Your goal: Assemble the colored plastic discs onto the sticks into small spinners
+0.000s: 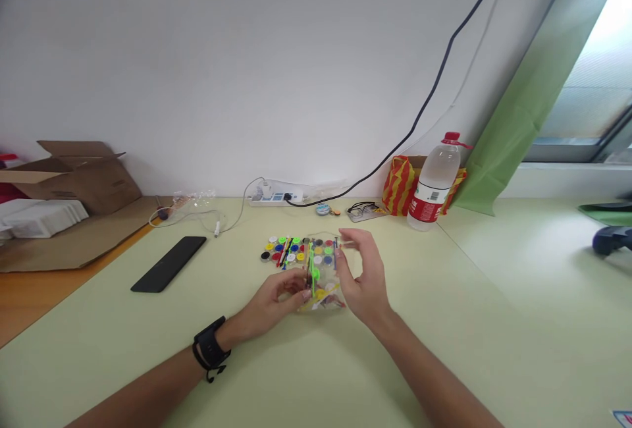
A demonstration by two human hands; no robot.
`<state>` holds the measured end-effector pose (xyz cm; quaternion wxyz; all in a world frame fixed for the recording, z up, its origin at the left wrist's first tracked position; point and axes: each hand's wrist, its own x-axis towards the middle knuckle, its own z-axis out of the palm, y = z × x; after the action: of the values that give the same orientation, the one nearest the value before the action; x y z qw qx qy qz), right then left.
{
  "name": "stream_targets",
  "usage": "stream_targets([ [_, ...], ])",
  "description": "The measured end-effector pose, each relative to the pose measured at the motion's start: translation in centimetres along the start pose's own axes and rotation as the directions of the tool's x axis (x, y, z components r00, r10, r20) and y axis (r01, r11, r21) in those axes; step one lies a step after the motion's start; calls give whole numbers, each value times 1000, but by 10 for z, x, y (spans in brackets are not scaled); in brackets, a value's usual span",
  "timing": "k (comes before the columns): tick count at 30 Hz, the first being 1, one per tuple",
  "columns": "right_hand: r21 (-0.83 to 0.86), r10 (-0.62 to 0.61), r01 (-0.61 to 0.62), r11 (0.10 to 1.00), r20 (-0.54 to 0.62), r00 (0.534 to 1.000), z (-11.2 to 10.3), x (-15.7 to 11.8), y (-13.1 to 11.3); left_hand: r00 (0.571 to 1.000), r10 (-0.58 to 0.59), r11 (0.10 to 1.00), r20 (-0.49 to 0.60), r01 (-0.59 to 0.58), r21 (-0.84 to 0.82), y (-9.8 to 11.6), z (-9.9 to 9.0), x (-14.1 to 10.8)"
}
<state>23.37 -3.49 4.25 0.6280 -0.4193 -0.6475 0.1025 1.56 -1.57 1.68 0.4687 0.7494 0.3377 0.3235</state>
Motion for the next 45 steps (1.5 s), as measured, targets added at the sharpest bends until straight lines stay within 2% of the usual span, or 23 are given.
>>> stream_targets([
  [2, -207, -182, 174, 963, -18, 983, -3, 1, 1, 1000, 22, 1000, 1, -22, -22, -1, 0, 0],
  [5, -310, -310, 332, 891, 120, 943, -6, 1, 3, 998, 61, 996, 28, -59, -73, 1, 0, 0],
  [8, -348, -349, 405, 846, 215, 912, -5, -1, 4, 998, 55, 994, 17, -54, -90, 4, 1, 0],
  [14, -356, -383, 458, 814, 264, 885, -4, -1, 2, 997, 38, 999, 65, -36, -26, 1, 7, -2],
  [17, -341, -412, 514, 787, 330, 850, -7, 6, -5, 998, 28, 1000, 62, -29, 12, 1, 12, -2],
  [19, -345, -417, 553, 758, 396, 818, -9, 15, -14, 999, 31, 999, 43, -30, -25, 2, 13, -2],
  [21, -331, -400, 592, 734, 493, 772, -12, 25, -26, 999, 27, 997, 31, -25, -78, 4, 13, -2],
  [24, -271, -338, 625, 732, 653, 678, -13, 42, -51, 999, 16, 992, 31, -12, -122, 4, 11, -3],
  [27, -226, -211, 604, 764, 798, 565, -12, 57, -70, 999, 21, 989, 34, -16, -145, 0, 10, -3],
  [29, -240, -132, 547, 802, 822, 554, -12, 67, -75, 999, 29, 987, 44, -22, -158, -2, 10, -2],
  [32, -277, -21, 428, 860, 819, 573, -12, 81, -73, 998, 27, 986, 55, -17, -167, -4, 10, -2],
  [33, -293, 31, 391, 872, 832, 554, -13, 85, -72, 998, 25, 985, 56, -15, -172, -3, 9, -3],
  [34, -311, 90, 363, 878, 853, 515, -13, 89, -71, 998, 23, 985, 55, -13, -171, -3, 9, -3],
  [37, -333, 217, 316, 888, 911, 349, -12, 99, -70, 999, 27, 996, 29, -25, -86, -3, 8, -3],
  [41, -305, 249, 267, 914, 942, 226, -9, 107, -69, 1000, 8, 996, -26, -5, 94, -7, 12, -1],
  [45, -327, 329, 276, 904, 943, 41, -2, 111, -70, 1000, 5, 996, -17, -3, 86, -6, 16, 0],
])
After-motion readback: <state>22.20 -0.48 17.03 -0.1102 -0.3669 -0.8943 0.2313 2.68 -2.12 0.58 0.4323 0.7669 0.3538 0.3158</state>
